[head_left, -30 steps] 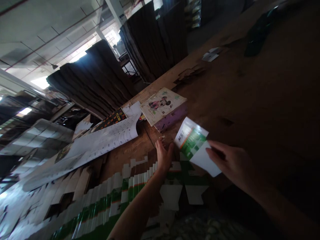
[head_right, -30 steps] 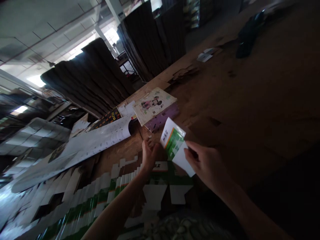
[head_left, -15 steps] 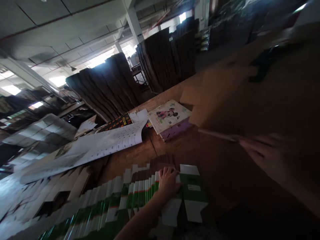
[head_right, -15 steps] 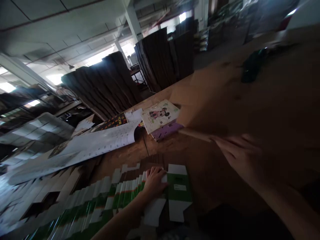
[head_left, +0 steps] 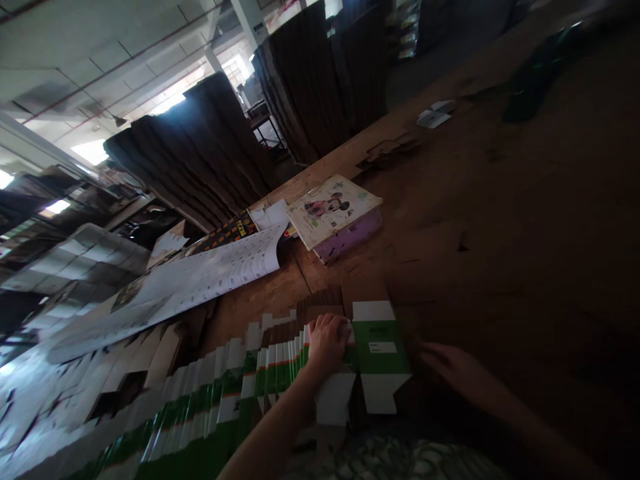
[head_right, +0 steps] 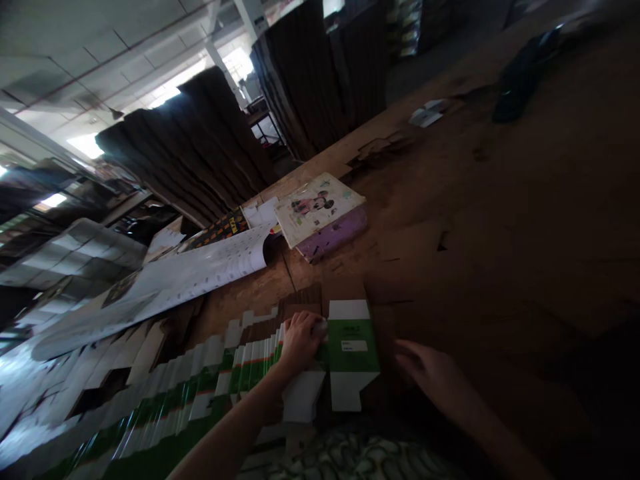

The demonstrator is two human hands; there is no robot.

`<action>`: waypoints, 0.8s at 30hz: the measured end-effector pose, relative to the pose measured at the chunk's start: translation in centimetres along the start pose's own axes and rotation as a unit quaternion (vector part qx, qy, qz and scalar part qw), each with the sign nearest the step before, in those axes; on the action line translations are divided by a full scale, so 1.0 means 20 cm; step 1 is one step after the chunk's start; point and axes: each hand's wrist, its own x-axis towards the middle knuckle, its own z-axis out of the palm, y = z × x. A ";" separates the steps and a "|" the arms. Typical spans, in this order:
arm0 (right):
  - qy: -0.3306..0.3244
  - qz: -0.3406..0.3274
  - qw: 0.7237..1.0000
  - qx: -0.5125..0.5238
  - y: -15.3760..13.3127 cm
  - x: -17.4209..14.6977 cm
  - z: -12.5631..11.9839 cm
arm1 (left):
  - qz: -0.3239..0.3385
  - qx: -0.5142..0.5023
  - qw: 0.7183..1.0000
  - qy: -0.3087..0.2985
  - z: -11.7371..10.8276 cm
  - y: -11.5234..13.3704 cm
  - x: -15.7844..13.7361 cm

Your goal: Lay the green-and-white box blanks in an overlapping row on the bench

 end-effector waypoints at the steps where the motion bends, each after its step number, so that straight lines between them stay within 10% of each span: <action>1: -0.026 0.004 0.999 0.035 -0.01 0.05 0.05 | 0.000 -0.009 1.000 0.004 -0.01 0.00 0.00; 12: -0.137 0.014 0.986 0.092 0.03 0.24 0.27 | -0.053 -0.043 0.998 0.011 0.07 0.01 0.03; 24: -0.100 0.027 0.994 -0.044 -0.07 0.26 0.23 | -0.053 -0.022 0.998 0.016 0.11 0.01 0.02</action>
